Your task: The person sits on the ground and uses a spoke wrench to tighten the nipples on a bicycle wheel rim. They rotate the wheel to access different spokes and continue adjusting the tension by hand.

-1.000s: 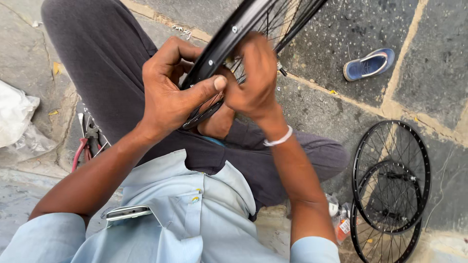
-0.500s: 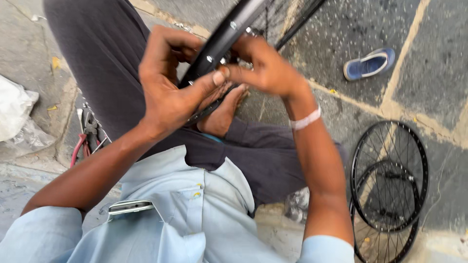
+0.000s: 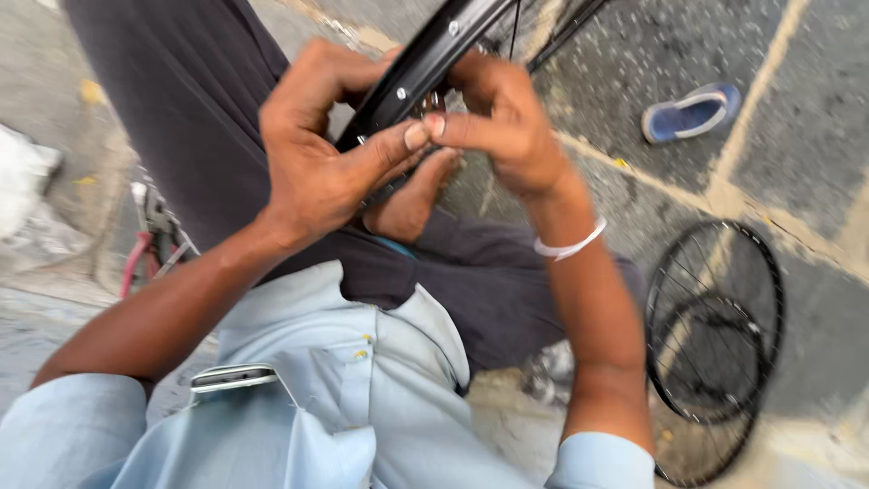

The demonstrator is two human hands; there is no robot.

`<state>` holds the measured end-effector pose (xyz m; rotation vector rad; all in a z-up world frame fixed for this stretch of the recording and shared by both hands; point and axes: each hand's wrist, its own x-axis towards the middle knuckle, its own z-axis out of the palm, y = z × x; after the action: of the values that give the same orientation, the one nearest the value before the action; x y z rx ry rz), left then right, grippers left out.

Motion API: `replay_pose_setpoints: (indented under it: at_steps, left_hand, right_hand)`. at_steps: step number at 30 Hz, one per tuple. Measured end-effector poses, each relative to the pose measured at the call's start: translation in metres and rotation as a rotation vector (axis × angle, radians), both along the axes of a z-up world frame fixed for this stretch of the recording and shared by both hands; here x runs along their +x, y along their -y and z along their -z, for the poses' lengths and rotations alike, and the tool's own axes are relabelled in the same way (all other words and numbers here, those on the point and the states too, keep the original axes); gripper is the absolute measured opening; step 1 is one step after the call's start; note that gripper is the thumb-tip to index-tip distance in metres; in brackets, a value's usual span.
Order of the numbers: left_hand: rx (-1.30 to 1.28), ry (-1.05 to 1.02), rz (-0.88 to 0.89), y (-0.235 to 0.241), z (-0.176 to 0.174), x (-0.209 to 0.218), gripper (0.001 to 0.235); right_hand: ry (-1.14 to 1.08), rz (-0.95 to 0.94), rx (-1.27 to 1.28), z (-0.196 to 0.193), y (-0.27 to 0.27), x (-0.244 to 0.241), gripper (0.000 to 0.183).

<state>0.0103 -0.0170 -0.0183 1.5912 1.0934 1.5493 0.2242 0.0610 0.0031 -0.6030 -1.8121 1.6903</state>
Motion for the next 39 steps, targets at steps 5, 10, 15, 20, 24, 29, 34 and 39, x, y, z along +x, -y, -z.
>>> replay_pose_setpoints:
  at_steps: [5, 10, 15, 20, 24, 29, 34, 39]
  left_hand:
    - [-0.106, 0.05, 0.025, -0.001, -0.008, 0.003, 0.037]
    - [-0.103, 0.107, 0.075, 0.0, -0.003, 0.003, 0.045]
    - [0.021, 0.105, 0.305, -0.011, 0.007, -0.01, 0.039]
    - [-0.006, 0.086, 0.155, -0.009, 0.007, -0.004, 0.044]
    - [-0.091, 0.167, 0.105, -0.001, 0.011, 0.003, 0.037]
    - [-0.075, 0.1, 0.027, 0.003, -0.001, -0.001, 0.044]
    - [-0.009, 0.065, 0.03, 0.0, -0.003, 0.0, 0.043]
    - [-0.051, 0.128, 0.093, 0.011, 0.007, 0.01, 0.039]
  right_hand:
    - [0.14, 0.496, 0.217, 0.013, 0.027, -0.025, 0.049]
    - [0.214, 1.086, 0.922, 0.054, 0.06, -0.077, 0.039]
    - [0.137, 1.083, 0.771, 0.079, 0.09, -0.085, 0.042]
    - [0.212, 0.3, 0.399, 0.019, 0.021, 0.001, 0.054]
    - [0.222, -0.046, 0.077, 0.004, -0.012, 0.012, 0.04]
    - [0.213, 0.84, 0.836, 0.091, 0.036, -0.061, 0.04]
    - [0.137, 0.767, 0.758, 0.085, 0.046, -0.047, 0.047]
    - [0.077, 0.12, -0.223, -0.001, 0.012, 0.024, 0.054]
